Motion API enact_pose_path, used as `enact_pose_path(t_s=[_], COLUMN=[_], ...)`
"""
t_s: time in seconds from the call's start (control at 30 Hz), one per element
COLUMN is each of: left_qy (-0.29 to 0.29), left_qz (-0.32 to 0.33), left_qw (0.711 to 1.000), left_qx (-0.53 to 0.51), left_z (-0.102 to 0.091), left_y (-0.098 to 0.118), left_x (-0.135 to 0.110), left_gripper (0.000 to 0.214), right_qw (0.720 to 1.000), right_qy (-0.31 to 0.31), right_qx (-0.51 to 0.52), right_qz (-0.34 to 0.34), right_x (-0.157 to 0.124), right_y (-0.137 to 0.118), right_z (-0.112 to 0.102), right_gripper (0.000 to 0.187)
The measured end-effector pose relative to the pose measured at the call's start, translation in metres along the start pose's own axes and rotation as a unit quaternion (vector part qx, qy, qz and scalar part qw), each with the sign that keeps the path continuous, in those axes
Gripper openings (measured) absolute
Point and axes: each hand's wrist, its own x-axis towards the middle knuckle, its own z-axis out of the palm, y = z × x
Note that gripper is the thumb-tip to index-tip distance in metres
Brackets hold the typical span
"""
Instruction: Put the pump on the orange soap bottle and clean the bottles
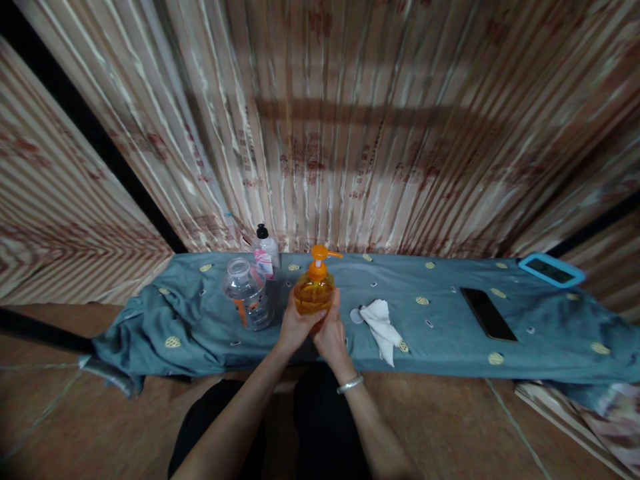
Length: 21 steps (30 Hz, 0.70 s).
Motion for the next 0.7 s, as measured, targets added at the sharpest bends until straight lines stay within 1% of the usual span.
enact_pose_path(t_s=[0.1,0.2,0.3,0.4,0.53,0.63,0.7], left_qy=[-0.012,-0.021,-0.039,-0.046,-0.033,-0.036,-0.037], left_qz=[0.009,0.014,0.029,0.038,0.036,0.029,0.023], left_qw=[1.0,1.0,0.999,0.998,0.997,0.997,0.998], left_qx=[0.015,0.015,0.006,0.019,0.051,0.055,0.055], left_z=[0.0,0.0,0.003,0.007,0.013,0.015,0.015], left_y=[0.0,-0.001,0.0,0.002,0.002,-0.003,-0.006], left_x=[0.0,0.001,0.002,0.001,0.0,-0.001,-0.002], left_gripper=[0.083,0.089,0.092,0.093,0.094,0.09,0.09], right_qw=[1.0,1.0,0.999,0.998,0.995,0.99,0.986], right_qy=[0.008,0.011,0.017,0.022,0.039,0.06,0.071], right_qx=[0.006,0.0,-0.014,-0.024,-0.051,-0.08,-0.097], right_qz=[0.011,0.025,0.039,0.044,0.073,0.104,0.111], right_x=[0.001,0.005,0.01,0.019,0.041,0.063,0.078], right_y=[0.004,0.007,0.01,0.013,0.021,0.029,0.036], right_z=[0.003,0.001,-0.003,-0.011,-0.02,-0.027,-0.032], right_gripper=[0.047,0.035,0.03,0.028,0.029,0.03,0.03])
